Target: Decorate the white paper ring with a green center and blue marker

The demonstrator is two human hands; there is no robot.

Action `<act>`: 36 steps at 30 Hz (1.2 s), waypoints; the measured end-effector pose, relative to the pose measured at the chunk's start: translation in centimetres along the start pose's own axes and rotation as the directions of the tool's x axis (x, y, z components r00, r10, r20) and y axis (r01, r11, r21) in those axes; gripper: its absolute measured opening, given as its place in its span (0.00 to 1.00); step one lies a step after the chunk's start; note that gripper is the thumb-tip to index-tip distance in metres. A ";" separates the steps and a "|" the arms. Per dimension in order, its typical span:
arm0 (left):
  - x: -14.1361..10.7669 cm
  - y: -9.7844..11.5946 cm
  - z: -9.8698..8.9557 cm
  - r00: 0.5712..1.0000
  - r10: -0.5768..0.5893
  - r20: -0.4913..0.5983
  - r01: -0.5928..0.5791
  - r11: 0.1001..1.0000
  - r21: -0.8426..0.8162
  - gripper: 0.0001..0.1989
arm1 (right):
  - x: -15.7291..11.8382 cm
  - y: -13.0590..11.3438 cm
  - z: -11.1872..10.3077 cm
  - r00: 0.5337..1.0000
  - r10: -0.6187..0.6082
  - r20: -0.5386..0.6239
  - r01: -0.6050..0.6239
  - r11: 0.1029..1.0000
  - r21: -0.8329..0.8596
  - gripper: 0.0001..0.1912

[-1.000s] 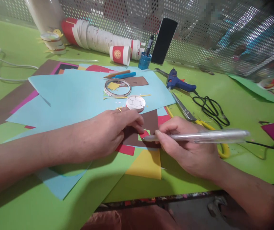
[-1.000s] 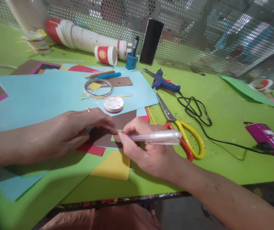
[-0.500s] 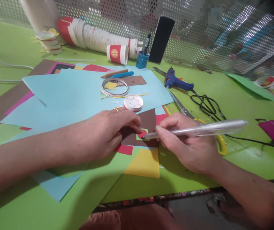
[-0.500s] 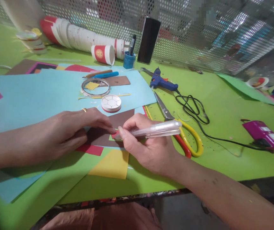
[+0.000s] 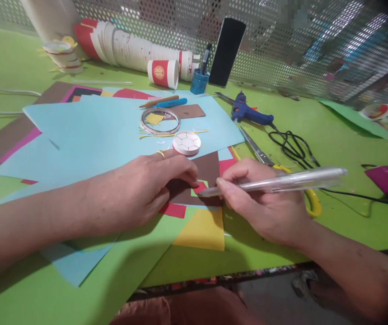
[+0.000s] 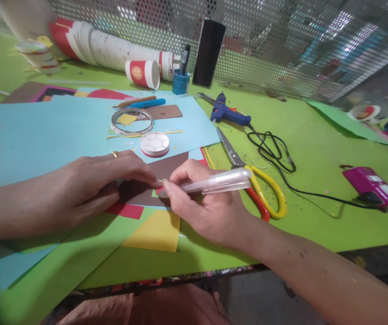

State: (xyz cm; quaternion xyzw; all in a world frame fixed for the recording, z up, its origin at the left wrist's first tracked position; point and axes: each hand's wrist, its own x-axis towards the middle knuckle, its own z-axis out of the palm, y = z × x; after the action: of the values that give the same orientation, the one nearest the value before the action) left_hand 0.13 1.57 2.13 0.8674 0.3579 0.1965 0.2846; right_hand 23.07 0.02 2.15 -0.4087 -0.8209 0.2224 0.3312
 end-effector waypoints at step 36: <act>0.1 0.4 -0.5 0.996 0.053 0.073 -0.064 0.986 0.151 0.16 | 0.1 0.1 0.1 1.000 -0.026 0.002 0.026 0.999 -0.025 0.08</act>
State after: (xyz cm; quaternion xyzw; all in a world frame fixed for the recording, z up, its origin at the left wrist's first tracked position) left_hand 0.09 1.55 2.79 0.9031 0.3363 0.1466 0.2233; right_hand 22.99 0.15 2.11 -0.4020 -0.8290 0.2083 0.3284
